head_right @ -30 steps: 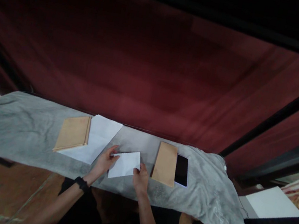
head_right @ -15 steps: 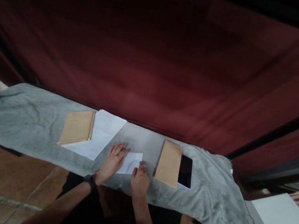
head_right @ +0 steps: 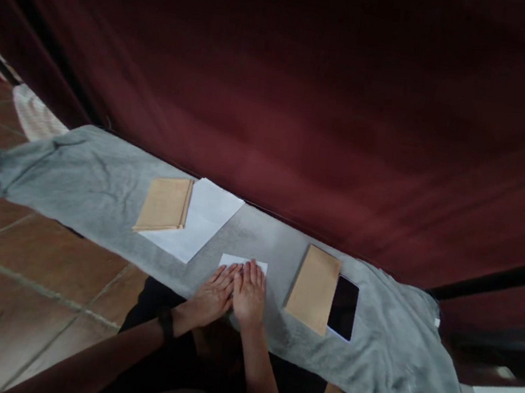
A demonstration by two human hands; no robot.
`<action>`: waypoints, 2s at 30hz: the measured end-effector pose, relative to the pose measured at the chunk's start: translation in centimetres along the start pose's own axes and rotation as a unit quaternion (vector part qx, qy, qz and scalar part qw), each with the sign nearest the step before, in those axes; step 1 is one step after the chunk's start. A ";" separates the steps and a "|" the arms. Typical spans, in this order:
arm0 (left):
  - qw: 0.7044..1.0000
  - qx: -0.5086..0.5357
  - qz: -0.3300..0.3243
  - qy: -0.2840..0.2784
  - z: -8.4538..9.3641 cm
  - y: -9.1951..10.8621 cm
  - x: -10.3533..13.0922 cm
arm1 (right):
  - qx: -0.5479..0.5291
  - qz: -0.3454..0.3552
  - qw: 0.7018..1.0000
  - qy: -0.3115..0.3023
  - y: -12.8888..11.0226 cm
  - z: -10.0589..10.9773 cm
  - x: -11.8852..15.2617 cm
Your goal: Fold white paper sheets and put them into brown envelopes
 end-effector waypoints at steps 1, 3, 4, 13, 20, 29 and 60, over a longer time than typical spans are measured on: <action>1.000 0.002 -0.001 0.003 0.1 -0.1 0.1 | 0.014 0.003 1.000 0.001 0.1 -0.2 0.2; 1.000 0.002 -0.004 0.010 0.2 -0.3 0.4 | 0.041 0.013 0.999 0.012 0.7 -0.4 0.8; 1.000 0.000 -0.005 0.012 0.3 -0.4 0.6 | 0.053 0.021 0.998 0.021 1.0 -0.4 1.1; 1.000 -0.019 0.004 -0.002 0.8 -1.7 1.7 | 0.095 0.052 0.989 0.104 3.2 0.0 2.5; 1.000 -0.016 0.002 -0.010 1.4 -2.6 2.2 | 0.097 0.043 0.988 0.110 3.5 -0.3 2.7; 0.999 -0.031 0.017 -0.013 2.1 -3.7 2.9 | 0.084 0.034 0.989 0.120 3.6 -0.5 2.8; 0.997 -0.044 0.062 -0.009 0.7 -4.0 0.1 | 0.050 0.020 0.997 0.053 0.5 -0.5 0.8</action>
Point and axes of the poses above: each hand's wrist, its own x-axis away from the middle knuckle, its own z-axis out of the back of the hand, y = z × x, the point moved 3 cm from there along -x, towards the middle knuckle, and after that the axes turned 9 degrees about y, right-handed, at the moved point
